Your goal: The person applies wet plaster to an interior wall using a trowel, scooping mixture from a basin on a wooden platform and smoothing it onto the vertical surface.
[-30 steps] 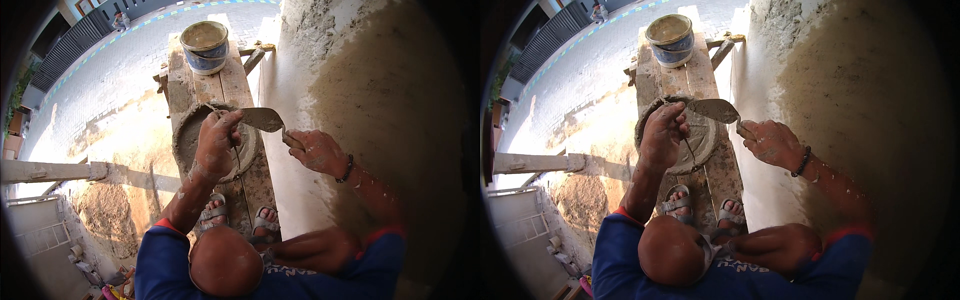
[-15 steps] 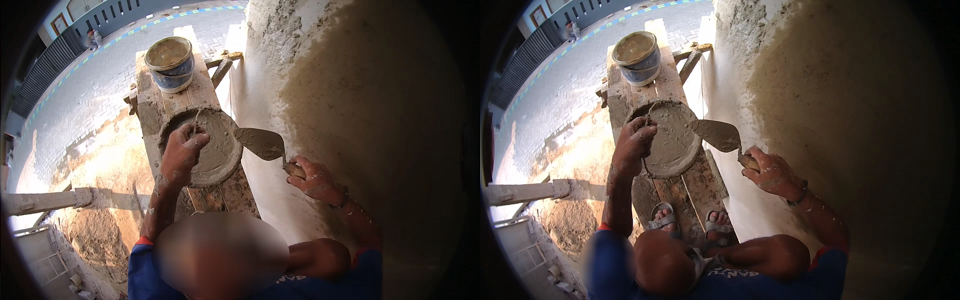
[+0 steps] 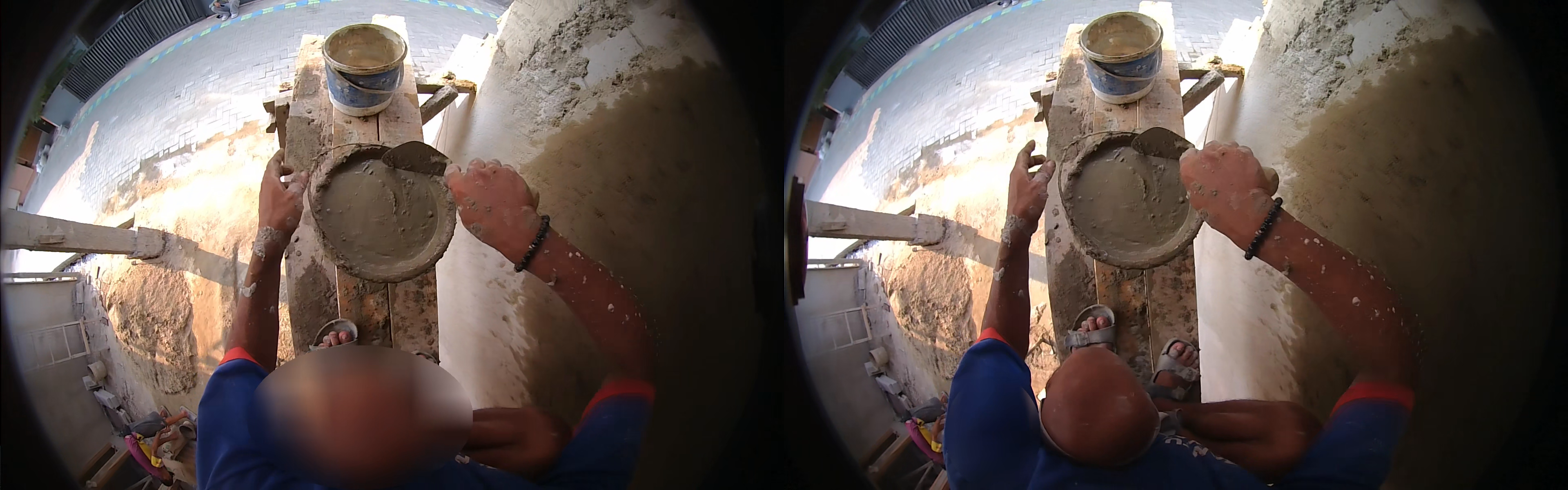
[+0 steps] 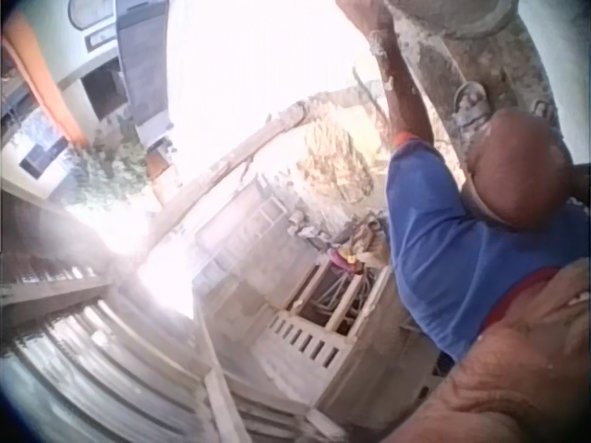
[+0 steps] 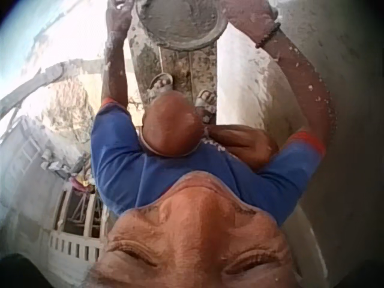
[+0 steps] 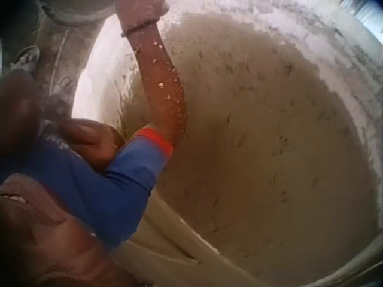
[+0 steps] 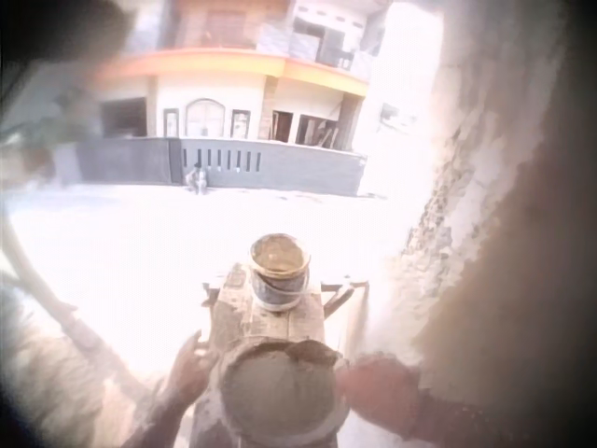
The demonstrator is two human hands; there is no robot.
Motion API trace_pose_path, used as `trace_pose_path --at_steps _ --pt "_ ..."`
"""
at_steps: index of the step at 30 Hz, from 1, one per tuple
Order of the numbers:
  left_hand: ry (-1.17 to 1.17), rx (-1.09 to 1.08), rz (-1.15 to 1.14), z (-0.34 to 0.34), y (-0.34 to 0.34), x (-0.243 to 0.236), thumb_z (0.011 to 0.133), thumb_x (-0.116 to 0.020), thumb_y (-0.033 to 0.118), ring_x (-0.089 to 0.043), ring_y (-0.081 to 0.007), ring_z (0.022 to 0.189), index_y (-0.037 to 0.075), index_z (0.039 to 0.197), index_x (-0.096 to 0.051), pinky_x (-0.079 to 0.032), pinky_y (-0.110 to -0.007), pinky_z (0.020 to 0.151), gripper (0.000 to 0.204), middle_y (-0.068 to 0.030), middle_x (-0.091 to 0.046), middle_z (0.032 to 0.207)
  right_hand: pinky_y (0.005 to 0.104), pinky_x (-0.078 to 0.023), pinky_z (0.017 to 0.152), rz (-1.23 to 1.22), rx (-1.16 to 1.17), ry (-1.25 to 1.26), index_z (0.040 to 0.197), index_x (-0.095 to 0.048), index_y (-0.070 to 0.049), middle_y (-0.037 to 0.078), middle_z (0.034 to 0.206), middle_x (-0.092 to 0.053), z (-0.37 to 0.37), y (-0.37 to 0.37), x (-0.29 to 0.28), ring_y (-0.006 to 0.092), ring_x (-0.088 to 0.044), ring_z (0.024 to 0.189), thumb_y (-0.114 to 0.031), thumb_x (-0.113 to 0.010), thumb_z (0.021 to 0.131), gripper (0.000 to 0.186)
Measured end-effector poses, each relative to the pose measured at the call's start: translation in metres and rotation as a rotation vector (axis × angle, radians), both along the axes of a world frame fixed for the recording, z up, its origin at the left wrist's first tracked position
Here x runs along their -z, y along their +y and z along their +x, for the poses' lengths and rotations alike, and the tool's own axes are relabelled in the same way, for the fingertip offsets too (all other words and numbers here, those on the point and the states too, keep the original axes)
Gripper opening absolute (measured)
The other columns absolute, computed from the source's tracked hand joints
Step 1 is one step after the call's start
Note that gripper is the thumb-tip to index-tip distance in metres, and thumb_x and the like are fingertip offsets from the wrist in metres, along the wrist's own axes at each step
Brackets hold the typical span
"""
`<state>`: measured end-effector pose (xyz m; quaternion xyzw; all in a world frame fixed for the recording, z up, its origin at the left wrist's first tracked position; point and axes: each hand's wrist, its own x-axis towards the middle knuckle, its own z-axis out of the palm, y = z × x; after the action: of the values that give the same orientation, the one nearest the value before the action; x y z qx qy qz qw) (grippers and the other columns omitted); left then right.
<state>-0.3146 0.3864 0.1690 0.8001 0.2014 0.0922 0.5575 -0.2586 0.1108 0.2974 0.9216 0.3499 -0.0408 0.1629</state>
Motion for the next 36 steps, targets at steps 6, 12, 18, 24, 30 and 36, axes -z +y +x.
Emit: trace_pose_path --at_steps 6,12,18,24,30,36 --pt "0.176 0.075 -0.724 -0.090 -0.055 0.071 0.091 -0.058 0.014 -0.065 -0.0254 0.084 0.002 0.145 -0.015 -0.059 -0.038 0.068 0.070 -0.0188 -0.057 0.113 0.0410 -0.053 0.066 -0.067 -0.106 0.375 0.074 -0.067 -0.009 0.011 0.076 -0.067 0.000 -0.002 0.081 0.0284 -0.066 0.076 -0.015 -0.066 0.071 0.007" --pt "0.064 0.043 -0.690 -0.080 -0.063 0.076 0.091 -0.056 0.008 -0.064 -0.0259 0.092 0.001 0.143 -0.019 -0.059 -0.039 0.067 0.065 -0.0209 -0.056 0.116 0.0410 -0.049 0.072 0.205 0.165 0.803 0.087 -0.062 0.002 0.016 0.091 -0.064 -0.012 -0.006 0.081 0.0319 -0.061 0.085 -0.024 -0.064 0.079 0.027" --pt "0.018 0.071 -0.264 -0.068 -0.064 0.061 0.082 -0.067 0.013 -0.048 -0.0324 0.120 -0.014 0.133 -0.034 -0.035 -0.036 0.103 0.066 -0.0276 -0.050 0.126 0.0396 -0.047 0.069 0.578 0.321 0.736 0.097 -0.060 0.002 0.020 0.089 -0.063 -0.024 -0.039 0.047 0.0343 -0.061 0.081 -0.024 -0.063 0.080 0.032" --pt "0.020 0.149 -0.266 -0.053 -0.057 0.060 0.087 -0.062 0.006 -0.058 -0.0187 0.096 -0.011 0.136 -0.029 -0.049 -0.029 0.081 0.061 -0.0179 -0.058 0.112 0.0425 -0.051 0.071 0.249 -0.018 0.184 0.110 -0.059 -0.009 0.016 0.085 -0.061 -0.030 -0.056 0.040 0.0327 -0.061 0.078 -0.020 -0.060 0.081 0.032" --pt "0.168 0.190 -0.504 -0.045 -0.040 0.035 0.086 -0.063 0.008 -0.060 -0.0211 0.095 -0.007 0.128 -0.040 -0.051 -0.033 0.077 0.050 -0.0196 -0.059 0.110 0.0416 -0.052 0.070 0.263 -0.065 0.010 0.106 -0.059 -0.010 0.016 0.085 -0.060 -0.014 -0.040 0.032 0.0313 -0.063 0.079 -0.015 -0.056 0.080 0.026" --pt "0.112 0.170 -0.563 -0.053 -0.031 0.046 0.088 -0.060 0.005 -0.061 -0.0164 0.074 -0.005 0.126 -0.041 -0.052 -0.030 0.058 0.044 -0.0132 -0.061 0.099 0.0436 -0.052 0.070 0.114 -0.050 0.251 0.096 -0.057 -0.009 0.017 0.086 -0.061 -0.015 -0.023 0.063 0.0327 -0.064 0.079 -0.013 -0.055 0.079 0.018"
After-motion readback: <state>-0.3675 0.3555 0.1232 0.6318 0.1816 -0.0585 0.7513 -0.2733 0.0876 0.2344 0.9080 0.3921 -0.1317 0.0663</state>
